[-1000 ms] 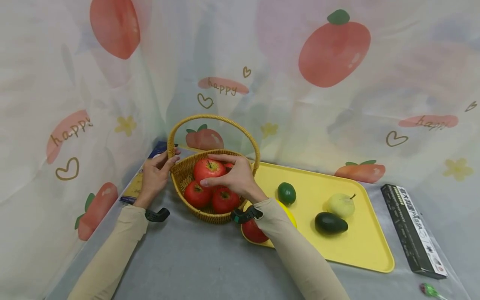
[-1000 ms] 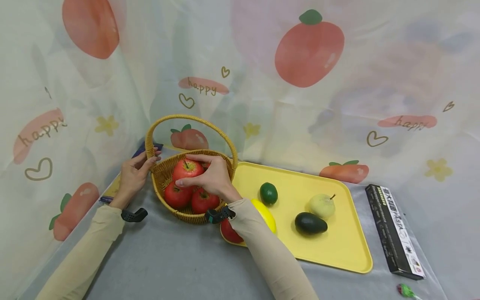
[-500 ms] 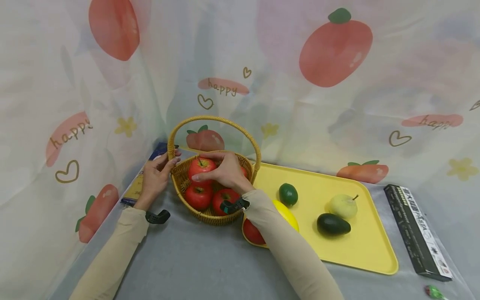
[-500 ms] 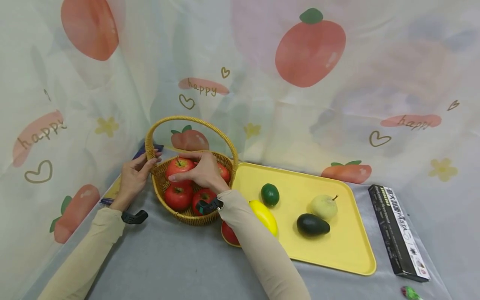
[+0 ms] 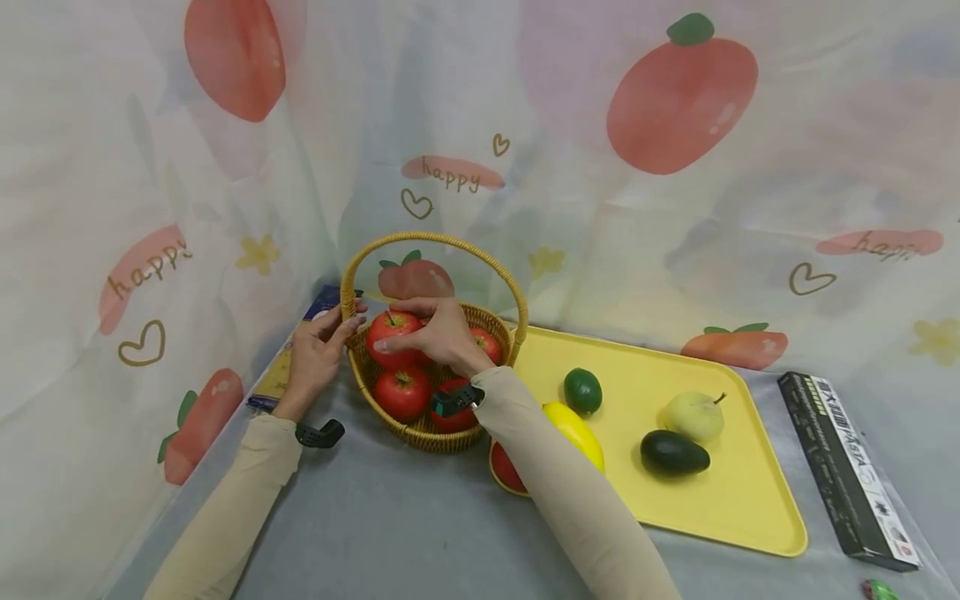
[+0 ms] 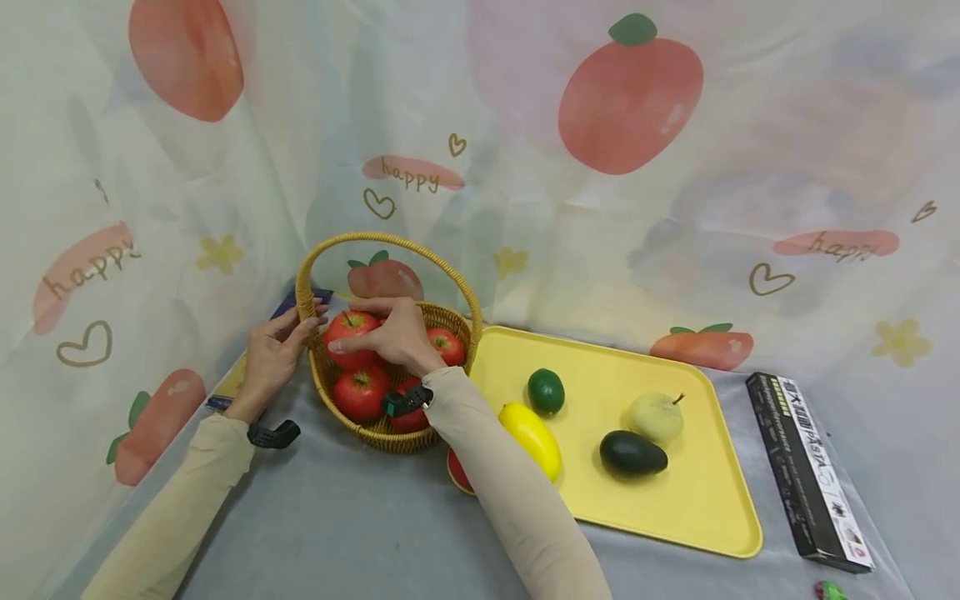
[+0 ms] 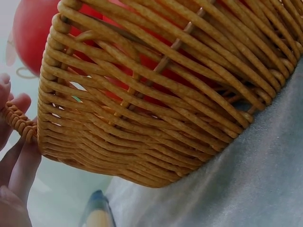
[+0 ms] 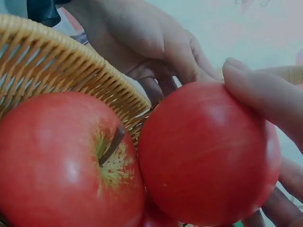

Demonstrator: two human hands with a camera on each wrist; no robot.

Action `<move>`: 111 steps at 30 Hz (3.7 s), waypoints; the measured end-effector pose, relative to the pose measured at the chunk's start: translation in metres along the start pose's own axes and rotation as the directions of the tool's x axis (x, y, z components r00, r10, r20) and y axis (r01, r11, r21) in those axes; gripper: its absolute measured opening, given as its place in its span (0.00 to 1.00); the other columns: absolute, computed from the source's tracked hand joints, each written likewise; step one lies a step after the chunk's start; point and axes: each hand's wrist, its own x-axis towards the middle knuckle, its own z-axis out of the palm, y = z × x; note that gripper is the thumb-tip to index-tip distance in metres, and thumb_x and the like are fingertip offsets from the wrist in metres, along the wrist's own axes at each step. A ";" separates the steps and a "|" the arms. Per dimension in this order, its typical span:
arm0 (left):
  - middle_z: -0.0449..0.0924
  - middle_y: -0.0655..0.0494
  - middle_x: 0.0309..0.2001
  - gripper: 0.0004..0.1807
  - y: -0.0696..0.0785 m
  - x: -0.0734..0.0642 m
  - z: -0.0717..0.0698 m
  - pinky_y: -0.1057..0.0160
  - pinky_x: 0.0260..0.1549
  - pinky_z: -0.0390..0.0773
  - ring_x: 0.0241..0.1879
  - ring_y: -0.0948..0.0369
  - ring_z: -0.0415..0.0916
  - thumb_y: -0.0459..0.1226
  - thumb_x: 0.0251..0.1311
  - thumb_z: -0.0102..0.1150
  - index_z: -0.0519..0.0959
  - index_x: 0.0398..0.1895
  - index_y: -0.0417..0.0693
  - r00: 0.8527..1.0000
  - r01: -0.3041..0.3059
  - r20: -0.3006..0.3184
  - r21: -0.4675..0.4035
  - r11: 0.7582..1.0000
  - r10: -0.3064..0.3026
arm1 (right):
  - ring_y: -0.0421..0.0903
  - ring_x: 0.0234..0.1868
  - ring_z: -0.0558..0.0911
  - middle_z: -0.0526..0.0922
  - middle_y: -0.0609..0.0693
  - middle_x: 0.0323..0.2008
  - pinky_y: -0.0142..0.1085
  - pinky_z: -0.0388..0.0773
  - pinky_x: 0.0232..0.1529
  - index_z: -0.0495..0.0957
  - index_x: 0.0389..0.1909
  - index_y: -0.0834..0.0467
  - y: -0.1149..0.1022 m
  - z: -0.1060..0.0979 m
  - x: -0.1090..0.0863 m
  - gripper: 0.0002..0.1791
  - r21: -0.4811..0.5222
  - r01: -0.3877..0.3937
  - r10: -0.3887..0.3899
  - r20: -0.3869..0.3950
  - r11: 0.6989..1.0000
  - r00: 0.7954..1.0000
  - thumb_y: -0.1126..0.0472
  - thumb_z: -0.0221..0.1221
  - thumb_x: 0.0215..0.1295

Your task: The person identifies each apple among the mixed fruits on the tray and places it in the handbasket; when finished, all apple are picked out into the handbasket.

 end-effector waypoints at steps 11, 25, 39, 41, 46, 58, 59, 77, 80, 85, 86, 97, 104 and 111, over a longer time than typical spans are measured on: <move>0.83 0.28 0.58 0.19 0.002 0.005 0.004 0.75 0.51 0.83 0.57 0.61 0.86 0.31 0.77 0.59 0.82 0.67 0.40 1.000 -0.012 0.004 0.020 1.000 0.012 | 0.44 0.61 0.84 0.88 0.46 0.61 0.41 0.83 0.61 0.85 0.65 0.49 0.001 0.006 0.010 0.36 -0.076 0.007 -0.005 0.034 0.997 0.999 0.52 0.83 0.53; 0.86 0.37 0.60 0.19 0.004 0.002 0.007 0.75 0.53 0.82 0.59 0.53 0.85 0.34 0.78 0.59 0.82 0.68 0.44 1.000 0.005 0.019 0.058 0.998 -0.006 | 0.47 0.64 0.83 0.86 0.47 0.63 0.42 0.80 0.66 0.82 0.68 0.49 0.011 0.011 0.010 0.36 -0.397 0.097 -0.040 0.147 0.913 0.988 0.51 0.80 0.58; 0.86 0.39 0.60 0.18 0.004 0.000 0.003 0.75 0.53 0.82 0.58 0.58 0.86 0.35 0.77 0.61 0.83 0.66 0.45 1.000 0.017 -0.017 0.044 0.999 -0.017 | 0.52 0.69 0.78 0.81 0.50 0.70 0.46 0.78 0.68 0.76 0.75 0.50 -0.001 0.016 0.010 0.39 -0.510 0.143 -0.012 0.251 0.848 0.968 0.48 0.76 0.64; 0.85 0.37 0.60 0.19 0.002 -0.002 0.002 0.74 0.53 0.82 0.57 0.62 0.86 0.34 0.77 0.61 0.83 0.67 0.45 0.999 0.026 -0.025 0.027 0.999 -0.025 | 0.52 0.71 0.77 0.78 0.50 0.72 0.46 0.77 0.70 0.73 0.77 0.51 0.001 0.016 0.008 0.41 -0.507 0.151 -0.005 0.277 0.849 0.961 0.47 0.74 0.65; 0.84 0.34 0.61 0.20 0.000 -0.006 0.002 0.74 0.53 0.83 0.56 0.66 0.87 0.34 0.77 0.60 0.81 0.68 0.42 0.999 0.044 -0.026 0.011 0.999 -0.044 | 0.50 0.77 0.71 0.72 0.49 0.78 0.48 0.72 0.75 0.65 0.82 0.50 -0.001 0.006 -0.010 0.44 -0.376 0.103 0.013 0.294 0.921 0.956 0.48 0.72 0.69; 0.85 0.36 0.60 0.19 0.002 -0.006 0.002 0.75 0.53 0.82 0.57 0.64 0.87 0.34 0.76 0.61 0.82 0.67 0.42 0.999 0.017 -0.036 0.028 0.999 -0.016 | 0.55 0.76 0.75 0.76 0.58 0.74 0.55 0.71 0.75 0.72 0.76 0.59 -0.004 -0.066 -0.096 0.32 -0.117 0.133 -0.077 0.393 0.984 0.916 0.57 0.66 0.75; 0.85 0.36 0.60 0.19 0.002 -0.005 0.003 0.75 0.53 0.82 0.57 0.65 0.86 0.34 0.76 0.61 0.82 0.67 0.42 0.999 0.010 -0.033 0.029 1.000 -0.009 | 0.55 0.75 0.76 0.77 0.58 0.73 0.56 0.71 0.74 0.73 0.75 0.58 -0.001 -0.071 -0.104 0.32 -0.109 0.136 -0.085 0.376 0.985 0.922 0.57 0.67 0.74; 0.85 0.33 0.59 0.18 0.002 -0.004 0.005 0.74 0.53 0.83 0.57 0.60 0.87 0.33 0.76 0.61 0.83 0.66 0.42 0.999 0.003 -0.040 0.007 1.000 -0.003 | 0.55 0.67 0.82 0.83 0.53 0.67 0.57 0.78 0.67 0.78 0.70 0.56 0.049 -0.115 -0.210 0.42 -0.369 0.176 -0.142 0.118 0.913 0.983 0.50 0.81 0.55; 0.85 0.33 0.59 0.19 0.003 -0.004 0.005 0.74 0.53 0.82 0.57 0.59 0.87 0.33 0.76 0.61 0.83 0.66 0.41 0.999 -0.004 -0.037 0.005 1.000 0.005 | 0.52 0.66 0.83 0.85 0.51 0.65 0.52 0.80 0.67 0.79 0.70 0.57 0.058 -0.112 -0.216 0.45 -0.445 0.195 -0.160 0.115 0.874 0.980 0.48 0.83 0.51; 0.84 0.32 0.59 0.19 0.003 -0.004 0.005 0.74 0.53 0.82 0.56 0.61 0.88 0.31 0.76 0.61 0.82 0.66 0.39 0.999 -0.008 -0.038 -0.009 1.000 0.008 | 0.52 0.61 0.83 0.85 0.52 0.62 0.48 0.82 0.64 0.79 0.68 0.60 0.068 -0.105 -0.220 0.43 -0.513 0.250 -0.229 0.105 0.821 0.968 0.53 0.83 0.51; 0.84 0.31 0.59 0.19 0.003 -0.004 0.005 0.74 0.53 0.82 0.56 0.61 0.88 0.31 0.75 0.61 0.82 0.66 0.39 0.999 -0.011 -0.039 -0.009 1.000 0.010 | 0.52 0.61 0.83 0.85 0.52 0.62 0.48 0.82 0.63 0.79 0.67 0.61 0.069 -0.104 -0.221 0.42 -0.519 0.251 -0.234 0.100 0.817 0.967 0.53 0.83 0.52; 0.85 0.34 0.59 0.19 0.003 -0.003 0.005 0.74 0.54 0.82 0.55 0.63 0.88 0.33 0.76 0.60 0.83 0.66 0.41 0.999 -0.005 -0.038 0.018 1.000 0.006 | 0.47 0.56 0.84 0.87 0.47 0.59 0.44 0.86 0.57 0.79 0.68 0.56 0.067 -0.096 -0.219 0.46 -0.520 0.166 -0.170 0.039 0.838 0.985 0.47 0.85 0.47; 0.84 0.32 0.59 0.19 0.003 -0.005 0.005 0.75 0.54 0.82 0.54 0.71 0.86 0.31 0.76 0.59 0.81 0.67 0.39 0.999 -0.005 -0.034 0.016 1.000 0.005 | 0.47 0.57 0.86 0.89 0.46 0.59 0.44 0.86 0.58 0.85 0.64 0.53 0.071 -0.096 -0.219 0.43 -0.485 0.193 -0.220 0.001 0.853 0.976 0.49 0.87 0.41; 0.85 0.33 0.59 0.19 0.000 -0.003 0.004 0.74 0.54 0.82 0.55 0.64 0.87 0.32 0.76 0.60 0.82 0.67 0.40 0.999 -0.010 -0.034 0.019 1.000 0.010 | 0.44 0.60 0.86 0.88 0.46 0.60 0.35 0.84 0.59 0.86 0.63 0.54 0.070 -0.101 -0.218 0.43 -0.337 0.195 -0.213 -0.017 0.921 0.977 0.50 0.87 0.41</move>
